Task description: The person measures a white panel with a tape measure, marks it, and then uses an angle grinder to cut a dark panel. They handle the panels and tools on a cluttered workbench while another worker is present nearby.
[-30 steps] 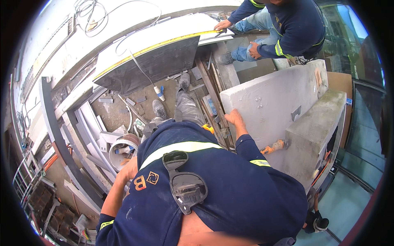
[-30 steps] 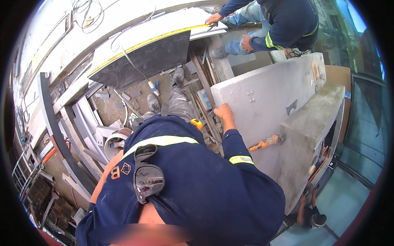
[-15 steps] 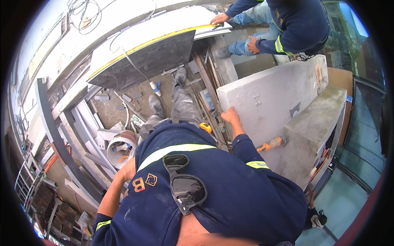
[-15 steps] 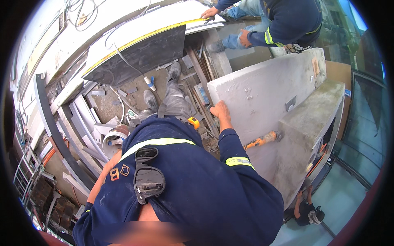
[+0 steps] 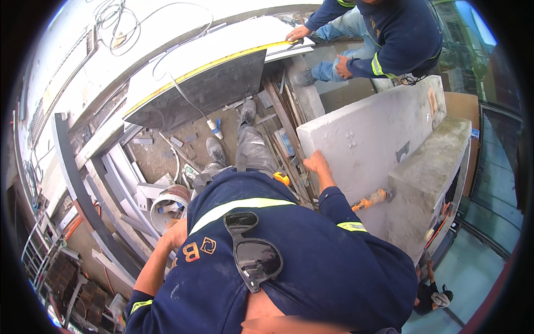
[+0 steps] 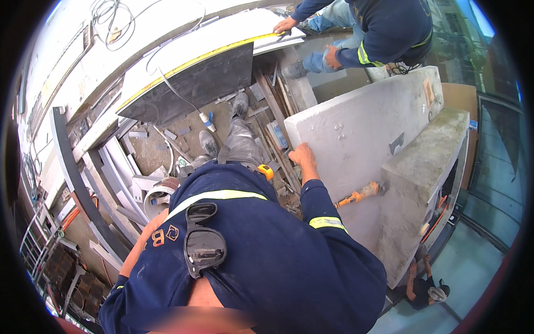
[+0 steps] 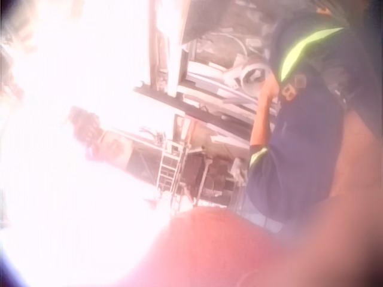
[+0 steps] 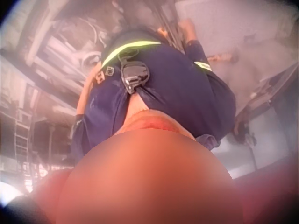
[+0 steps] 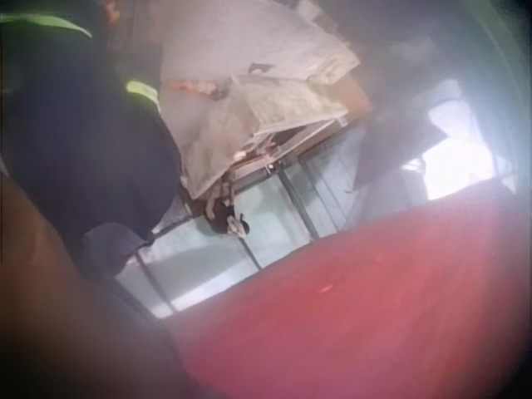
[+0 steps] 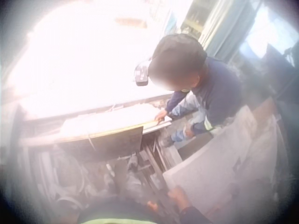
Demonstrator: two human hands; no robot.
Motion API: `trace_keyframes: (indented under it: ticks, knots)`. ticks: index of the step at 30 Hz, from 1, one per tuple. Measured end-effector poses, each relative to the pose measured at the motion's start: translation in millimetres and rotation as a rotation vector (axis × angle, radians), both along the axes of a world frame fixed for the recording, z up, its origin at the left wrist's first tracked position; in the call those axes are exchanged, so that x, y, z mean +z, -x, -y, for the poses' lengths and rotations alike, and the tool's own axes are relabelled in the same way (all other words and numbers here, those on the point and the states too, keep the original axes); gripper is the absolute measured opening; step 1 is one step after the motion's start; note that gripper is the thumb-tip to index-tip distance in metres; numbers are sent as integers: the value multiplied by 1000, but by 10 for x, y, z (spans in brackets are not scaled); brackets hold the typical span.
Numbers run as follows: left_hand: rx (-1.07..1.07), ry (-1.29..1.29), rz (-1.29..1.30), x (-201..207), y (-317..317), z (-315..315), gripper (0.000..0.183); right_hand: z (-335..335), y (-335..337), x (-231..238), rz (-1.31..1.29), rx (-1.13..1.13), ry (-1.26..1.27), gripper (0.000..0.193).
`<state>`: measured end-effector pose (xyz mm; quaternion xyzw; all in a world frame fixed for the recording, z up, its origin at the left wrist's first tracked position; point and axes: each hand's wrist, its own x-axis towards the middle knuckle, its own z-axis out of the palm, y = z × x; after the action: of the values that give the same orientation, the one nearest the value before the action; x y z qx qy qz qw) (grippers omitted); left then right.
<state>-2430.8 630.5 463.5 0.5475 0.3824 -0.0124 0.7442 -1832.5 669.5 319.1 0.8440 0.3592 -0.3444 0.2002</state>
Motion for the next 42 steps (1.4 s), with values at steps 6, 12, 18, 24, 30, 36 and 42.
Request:
trace_keyframes:
  ticks: [6,12,18,24,30,36,42]
  knots:
    - [-37,130,-84,74,10,-83,85,-10,15,0,21,-31,10,65]
    - [-41,-34,46,-102,63,37,85,13,6,-26,7,0,21,66]
    - [6,-151,97,-202,116,121,83,26,-33,-109,-14,13,31,67]
    - [-63,-73,47,-175,124,47,86,27,-73,-102,-31,-3,30,73]
    - [-39,-47,33,-268,165,57,89,-18,15,8,-26,-67,33,70]
    - [-6,-48,67,-252,118,-57,88,-26,21,9,-18,-47,19,68]
    - [-78,-80,125,-88,56,-270,88,5,-10,-62,-10,-79,19,67]
